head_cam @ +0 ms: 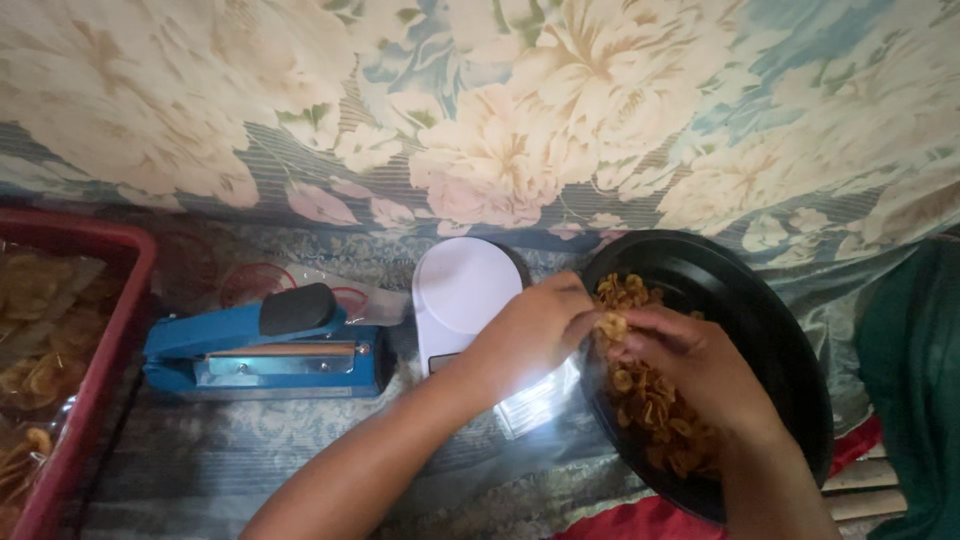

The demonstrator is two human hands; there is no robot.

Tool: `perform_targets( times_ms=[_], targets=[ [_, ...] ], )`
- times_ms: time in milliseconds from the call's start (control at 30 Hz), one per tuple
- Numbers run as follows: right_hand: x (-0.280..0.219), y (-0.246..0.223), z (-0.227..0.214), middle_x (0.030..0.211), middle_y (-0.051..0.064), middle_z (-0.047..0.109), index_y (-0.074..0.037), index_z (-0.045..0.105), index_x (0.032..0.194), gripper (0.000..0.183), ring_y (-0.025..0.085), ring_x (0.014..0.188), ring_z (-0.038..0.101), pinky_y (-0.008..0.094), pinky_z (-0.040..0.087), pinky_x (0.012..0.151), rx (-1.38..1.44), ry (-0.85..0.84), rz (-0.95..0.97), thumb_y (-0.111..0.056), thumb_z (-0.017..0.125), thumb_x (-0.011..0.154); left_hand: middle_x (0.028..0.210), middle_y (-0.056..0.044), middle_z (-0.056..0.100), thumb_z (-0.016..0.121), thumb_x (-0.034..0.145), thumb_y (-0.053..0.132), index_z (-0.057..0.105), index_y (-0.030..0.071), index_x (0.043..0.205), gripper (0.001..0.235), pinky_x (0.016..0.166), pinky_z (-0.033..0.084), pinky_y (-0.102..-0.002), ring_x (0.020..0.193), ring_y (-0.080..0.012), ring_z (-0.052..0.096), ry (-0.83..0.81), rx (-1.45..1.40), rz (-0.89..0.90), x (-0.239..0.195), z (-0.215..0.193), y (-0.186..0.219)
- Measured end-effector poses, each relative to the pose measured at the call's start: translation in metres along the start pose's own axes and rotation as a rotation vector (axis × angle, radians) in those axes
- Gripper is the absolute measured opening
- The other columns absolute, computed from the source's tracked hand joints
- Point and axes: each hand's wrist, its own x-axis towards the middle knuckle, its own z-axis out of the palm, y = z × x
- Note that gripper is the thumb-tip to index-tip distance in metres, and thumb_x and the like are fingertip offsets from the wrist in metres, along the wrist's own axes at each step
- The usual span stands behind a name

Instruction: The person scoops dried banana chips from a black bowl into a small plastic bag placed on a digital scale. After filling the bag, they use a blue heat sealer to close it and place the sealed package into a red basket.

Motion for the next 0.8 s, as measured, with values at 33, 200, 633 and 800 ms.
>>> perform_targets(
  times_ms=[33,200,633,800],
  targets=[
    [-0.003,-0.002,0.000,0.104,0.009,0.079,0.001,0.072,0.122,0.033,0.016,0.091,0.077,0.030,0.060,0.082,0.007,0.021,0.026,-0.005,0.068,0.090,0.094,-0.018,0.063,0.066,0.096,0.015,0.068,-0.002,0.090,0.018,0.076,0.051,-0.047,0.087,-0.0395,0.064,0.022,-0.010,-0.006,0.001,0.000,-0.001],
    [-0.009,0.007,0.004,0.106,0.008,0.077,0.003,0.071,0.123,0.033,0.017,0.094,0.076,0.029,0.059,0.083,0.069,0.062,-0.058,0.000,0.068,0.090,0.093,-0.018,0.062,0.066,0.096,0.014,0.066,-0.002,0.088,0.018,0.076,0.050,-0.047,0.087,-0.0405,0.063,0.048,-0.024,0.017,0.002,0.004,-0.002],
    [-0.015,0.023,0.009,0.098,0.012,0.079,0.005,0.069,0.118,0.025,0.018,0.092,0.075,0.031,0.059,0.083,0.067,0.090,-0.154,-0.003,0.064,0.095,0.096,-0.016,0.061,0.063,0.098,0.014,0.064,-0.001,0.089,0.017,0.073,0.051,-0.048,0.085,-0.0396,0.065,0.057,0.015,0.012,-0.007,0.017,0.004],
    [-0.015,0.023,0.011,0.096,0.015,0.080,0.006,0.072,0.114,0.023,0.020,0.090,0.077,0.032,0.060,0.082,0.082,0.085,-0.098,-0.003,0.065,0.093,0.098,-0.016,0.061,0.060,0.098,0.012,0.065,-0.001,0.091,0.016,0.075,0.052,-0.048,0.086,-0.0393,0.065,0.048,0.005,0.025,-0.010,0.019,0.000]
  ],
)
